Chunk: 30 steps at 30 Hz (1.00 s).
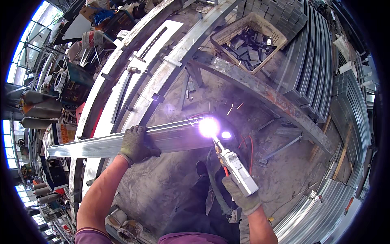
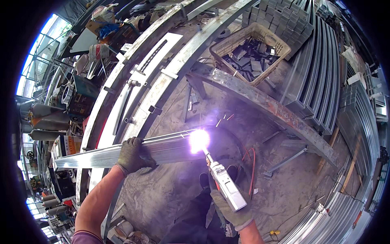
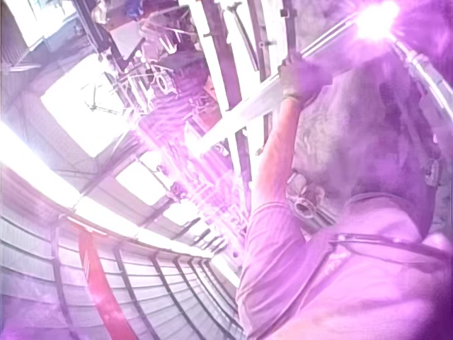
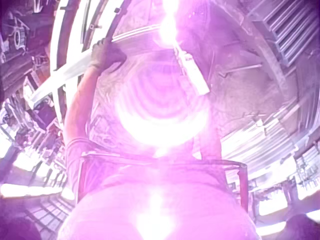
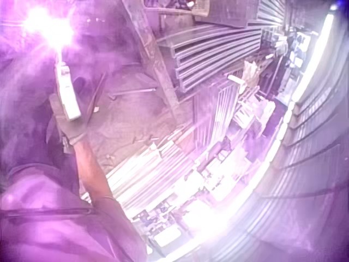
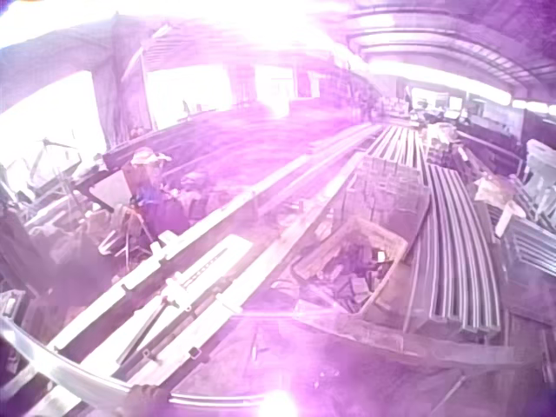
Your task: The person welds two aluminum profiles together using a handheld welding torch. They position the pieces, weld the joints, and use a hammer to tap the assembly into alignment. The person repeats this process on multiple joints of the frame.
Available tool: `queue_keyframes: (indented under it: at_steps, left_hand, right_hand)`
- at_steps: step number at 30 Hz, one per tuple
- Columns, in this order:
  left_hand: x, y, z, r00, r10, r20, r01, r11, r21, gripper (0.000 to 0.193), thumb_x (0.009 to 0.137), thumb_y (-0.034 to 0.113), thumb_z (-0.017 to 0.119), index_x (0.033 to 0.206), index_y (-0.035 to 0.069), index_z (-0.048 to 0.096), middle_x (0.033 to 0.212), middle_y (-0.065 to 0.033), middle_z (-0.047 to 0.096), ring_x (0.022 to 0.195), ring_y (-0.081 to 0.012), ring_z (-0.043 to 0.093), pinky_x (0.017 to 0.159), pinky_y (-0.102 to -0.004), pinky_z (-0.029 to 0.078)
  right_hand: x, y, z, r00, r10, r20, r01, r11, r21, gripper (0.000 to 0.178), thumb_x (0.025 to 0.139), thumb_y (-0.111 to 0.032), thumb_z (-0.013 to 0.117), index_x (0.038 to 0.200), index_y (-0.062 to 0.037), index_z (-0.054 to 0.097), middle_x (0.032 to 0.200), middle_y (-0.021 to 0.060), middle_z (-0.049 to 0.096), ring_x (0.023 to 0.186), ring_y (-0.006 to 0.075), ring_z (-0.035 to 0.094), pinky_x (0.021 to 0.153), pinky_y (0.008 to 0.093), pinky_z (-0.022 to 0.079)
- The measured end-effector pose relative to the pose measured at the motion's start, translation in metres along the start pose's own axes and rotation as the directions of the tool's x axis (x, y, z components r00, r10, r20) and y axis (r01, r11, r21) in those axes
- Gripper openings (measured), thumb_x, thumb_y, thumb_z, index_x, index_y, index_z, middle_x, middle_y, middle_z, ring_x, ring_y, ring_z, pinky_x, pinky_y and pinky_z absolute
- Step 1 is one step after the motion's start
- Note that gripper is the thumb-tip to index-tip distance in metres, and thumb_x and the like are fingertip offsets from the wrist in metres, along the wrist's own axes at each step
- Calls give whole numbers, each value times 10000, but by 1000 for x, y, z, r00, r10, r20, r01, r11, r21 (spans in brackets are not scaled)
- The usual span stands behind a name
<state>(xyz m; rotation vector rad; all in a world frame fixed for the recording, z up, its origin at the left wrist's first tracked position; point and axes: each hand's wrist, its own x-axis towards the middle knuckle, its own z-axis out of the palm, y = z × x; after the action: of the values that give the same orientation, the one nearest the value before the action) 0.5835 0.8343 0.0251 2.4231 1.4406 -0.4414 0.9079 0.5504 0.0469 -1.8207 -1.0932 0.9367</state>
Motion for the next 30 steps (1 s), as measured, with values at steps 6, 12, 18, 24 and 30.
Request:
queue_keyframes:
  at_steps: [6, 12, 18, 24, 30]
  left_hand:
    - [-1, 2, -4, 1000, -5, 6, 5, 1000, -7, 1051, 579, 653, 1001, 1310, -8, 635, 1300, -209, 662, 1254, -393, 616, 1144, -486, 477]
    - [1, 3, -3, 1000, -13, 20, 13, 1000, -16, 1057, 578, 643, 1000, 1324, -10, 630, 1316, -208, 655, 1267, -392, 605, 1145, -478, 471]
    - [1, 0, 2, 1000, -23, 19, 23, 1000, -12, 1107, 568, 652, 1012, 1365, -12, 625, 1336, -212, 649, 1281, -400, 600, 1158, -483, 466]
    - [0, -2, 0, 999, -19, 32, 20, 1000, -21, 1122, 568, 670, 1016, 1372, -6, 623, 1343, -207, 650, 1292, -397, 606, 1156, -488, 469]
    - [-2, -2, 2, 1000, -13, 19, 13, 1000, 0, 1122, 566, 678, 1017, 1373, 5, 622, 1340, -202, 652, 1289, -393, 611, 1158, -488, 465]
  right_hand:
    - [-9, 17, -3, 999, 44, 25, -44, 999, 15, 117, 1030, -162, 833, 1090, -75, 785, 818, -11, 696, 713, 117, 640, 643, 319, 525]
    - [-6, 16, -11, 985, 160, 65, -167, 977, 135, 153, 1029, -177, 848, 1110, -67, 780, 786, -25, 657, 667, 77, 590, 596, 290, 488]
    - [0, 3, -13, 995, 75, 67, -79, 995, 65, 209, 999, -177, 876, 1150, -55, 798, 813, -10, 718, 693, 118, 672, 621, 325, 533]
    - [4, 5, -8, 997, -76, 26, 76, 997, -12, 235, 971, -187, 893, 1150, -55, 817, 856, 55, 794, 749, 221, 774, 675, 380, 590]
    - [4, 2, -10, 999, -18, 33, 17, 1000, 24, 239, 979, -194, 889, 1158, -54, 816, 834, 51, 774, 727, 192, 749, 667, 370, 581]
